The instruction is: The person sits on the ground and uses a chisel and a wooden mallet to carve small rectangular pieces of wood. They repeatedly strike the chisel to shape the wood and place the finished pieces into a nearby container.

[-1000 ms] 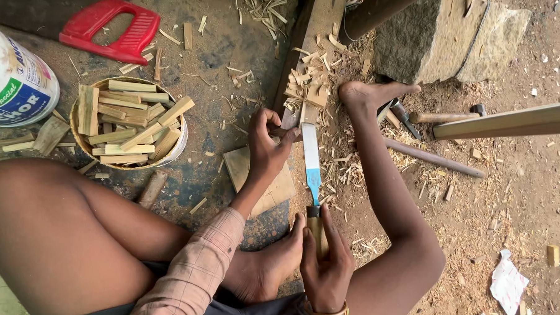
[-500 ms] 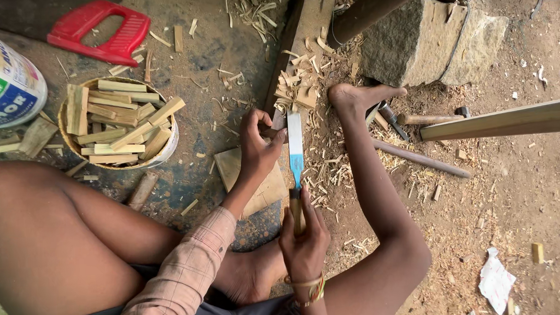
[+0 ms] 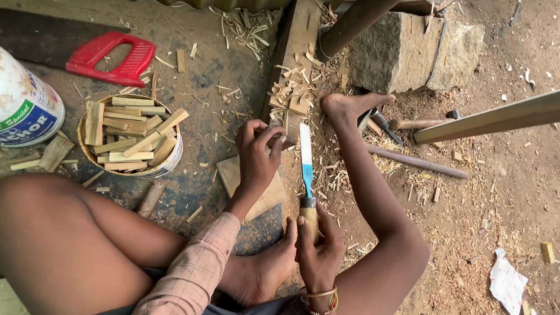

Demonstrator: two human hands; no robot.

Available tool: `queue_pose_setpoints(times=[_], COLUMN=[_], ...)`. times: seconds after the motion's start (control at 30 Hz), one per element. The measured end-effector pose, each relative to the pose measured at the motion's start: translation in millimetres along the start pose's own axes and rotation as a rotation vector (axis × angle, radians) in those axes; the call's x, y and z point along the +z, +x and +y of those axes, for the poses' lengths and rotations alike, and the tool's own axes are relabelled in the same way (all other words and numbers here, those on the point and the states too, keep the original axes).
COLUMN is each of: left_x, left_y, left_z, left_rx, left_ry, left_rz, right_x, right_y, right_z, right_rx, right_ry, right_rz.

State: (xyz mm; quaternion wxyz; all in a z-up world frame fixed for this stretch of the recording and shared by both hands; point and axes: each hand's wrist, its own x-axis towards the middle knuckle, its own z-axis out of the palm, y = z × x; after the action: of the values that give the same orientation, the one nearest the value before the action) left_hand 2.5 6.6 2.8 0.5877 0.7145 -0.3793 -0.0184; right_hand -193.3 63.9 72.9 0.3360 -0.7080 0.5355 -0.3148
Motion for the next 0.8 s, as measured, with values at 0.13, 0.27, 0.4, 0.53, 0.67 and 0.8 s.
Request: queue_pose_setpoints(times=[0.13, 0.27, 0.4, 0.53, 0.67, 0.8], left_x=[-4.2, 0.6, 2.8, 1.7, 5.5, 9.6], left_y=[1.0, -0.4, -0.4, 0.7, -0.8, -0.6], left_z=[-2.4, -4.6, -7.2, -7.0, -4.0, -4.8], left_rx=[-0.015, -0.016, -0.019, -0.022, -0.067, -0.101], left_ry=[-0.008, -0.011, -0.015, -0.016, -0.054, -0.106], left_rz=[-0.012, 0.007, 0.008, -0.004, 0.01, 0.015], right_x=[2.0, 2.0, -0.7, 1.2, -0.8, 1.5], right_y=[2.2, 6.3, 5.9, 5.8, 6.8, 13.9], right_z=[-5.7, -13.2, -15.2, -11.3, -12.8, -13.6], right_rx=[0.148, 0.128, 0.154, 0.003, -0.14, -0.111], right_ry=[-0.051, -0.137, -0.115, -0.14, -0.226, -0.212], right_rz=[-0.06, -0.094, -0.132, -0.124, -0.125, -0.141])
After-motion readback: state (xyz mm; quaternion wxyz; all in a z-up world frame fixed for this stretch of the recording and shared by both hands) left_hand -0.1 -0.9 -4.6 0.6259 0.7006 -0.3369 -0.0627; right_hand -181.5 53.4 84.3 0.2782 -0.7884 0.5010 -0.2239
